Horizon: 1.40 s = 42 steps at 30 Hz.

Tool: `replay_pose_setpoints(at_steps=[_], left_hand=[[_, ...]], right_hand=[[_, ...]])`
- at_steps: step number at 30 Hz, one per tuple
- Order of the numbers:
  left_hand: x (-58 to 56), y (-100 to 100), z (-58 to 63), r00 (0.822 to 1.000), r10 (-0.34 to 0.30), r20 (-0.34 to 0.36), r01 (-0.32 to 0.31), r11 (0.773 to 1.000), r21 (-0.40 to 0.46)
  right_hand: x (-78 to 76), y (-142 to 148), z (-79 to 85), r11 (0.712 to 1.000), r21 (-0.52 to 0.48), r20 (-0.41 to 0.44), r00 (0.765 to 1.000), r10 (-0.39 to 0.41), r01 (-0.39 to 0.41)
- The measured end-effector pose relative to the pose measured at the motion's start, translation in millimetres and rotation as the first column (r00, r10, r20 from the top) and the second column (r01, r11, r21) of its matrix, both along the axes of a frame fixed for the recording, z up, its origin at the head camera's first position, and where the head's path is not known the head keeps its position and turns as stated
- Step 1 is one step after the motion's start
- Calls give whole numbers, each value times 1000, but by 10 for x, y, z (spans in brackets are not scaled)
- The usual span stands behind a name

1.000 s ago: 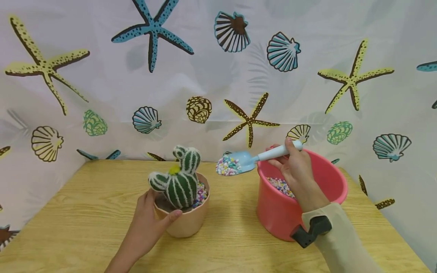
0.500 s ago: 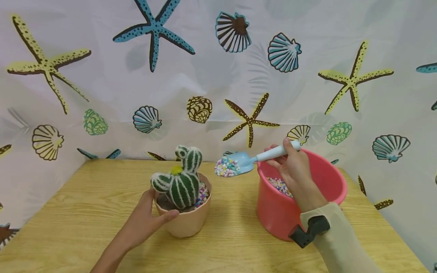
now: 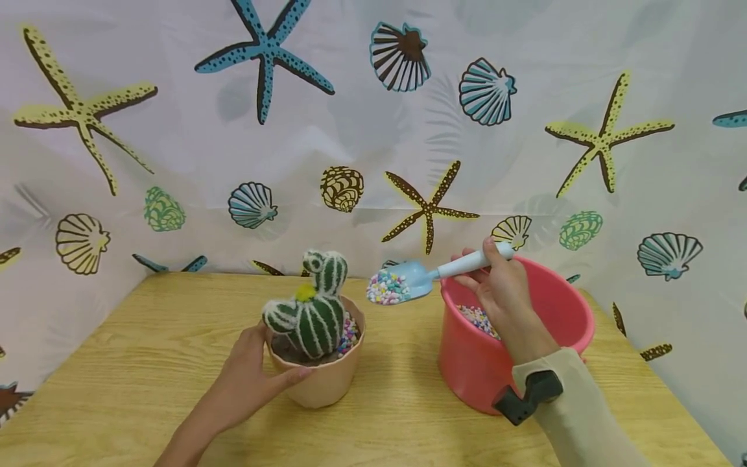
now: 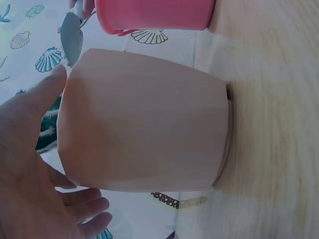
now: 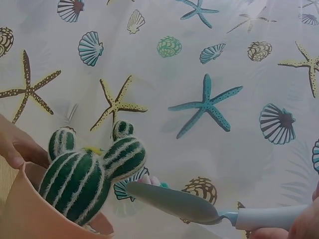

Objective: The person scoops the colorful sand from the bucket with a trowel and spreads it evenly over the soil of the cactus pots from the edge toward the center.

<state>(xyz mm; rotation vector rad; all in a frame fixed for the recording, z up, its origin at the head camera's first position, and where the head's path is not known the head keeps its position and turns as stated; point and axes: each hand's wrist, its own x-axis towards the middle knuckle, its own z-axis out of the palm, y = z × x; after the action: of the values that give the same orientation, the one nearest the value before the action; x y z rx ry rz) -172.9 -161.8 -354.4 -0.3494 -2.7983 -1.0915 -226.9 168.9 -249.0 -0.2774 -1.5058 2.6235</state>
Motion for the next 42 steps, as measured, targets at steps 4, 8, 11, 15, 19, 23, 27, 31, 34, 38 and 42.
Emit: replay_pose_setpoints(at_steps=[4, 8, 11, 15, 19, 23, 27, 31, 34, 38, 42], left_hand=[[-27, -8, -19, 1000, -28, 12, 28, 999, 22], [-8, 31, -39, 1000, 20, 13, -19, 999, -45], [14, 82, -37, 998, 60, -10, -61, 992, -110], [48, 114, 4, 995, 95, -12, -95, 984, -149], [63, 89, 57, 996, 84, 14, -81, 988, -131], [16, 54, 53, 1000, 24, 7, -23, 997, -70], [-21, 62, 12, 1000, 8, -14, -9, 998, -54], [1, 133, 16, 998, 57, 15, -56, 995, -81], [33, 189, 32, 995, 96, 42, -91, 991, -102], [50, 198, 50, 993, 108, 47, -103, 990, -101], [20, 118, 53, 1000, 15, 1, -15, 1000, -1]], right_hand=[[3, -18, -27, 1000, 12, 2, 1000, 2, -2], [-2, -30, -44, 1000, 14, -6, 1000, 9, -9], [-6, -22, -45, 1000, 9, -20, 1000, 5, -5], [-1, -14, -34, 1000, 3, -27, 1000, 5, -5], [2, -11, -31, 1000, 3, -29, 1000, 7, -7], [2, -14, -29, 1000, 11, -19, 1000, 1, -1], [-2, -24, -32, 1000, 14, -1, 1000, 2, -2], [-2, -30, -40, 1000, 31, 7, 1000, -3, 2], [-2, -34, -43, 999, 37, 6, 1000, -1, 0], [-6, -48, -48, 999, 47, 3, 1000, 6, -6], [-19, -65, -48, 998, 56, -5, 1000, 11, -11]])
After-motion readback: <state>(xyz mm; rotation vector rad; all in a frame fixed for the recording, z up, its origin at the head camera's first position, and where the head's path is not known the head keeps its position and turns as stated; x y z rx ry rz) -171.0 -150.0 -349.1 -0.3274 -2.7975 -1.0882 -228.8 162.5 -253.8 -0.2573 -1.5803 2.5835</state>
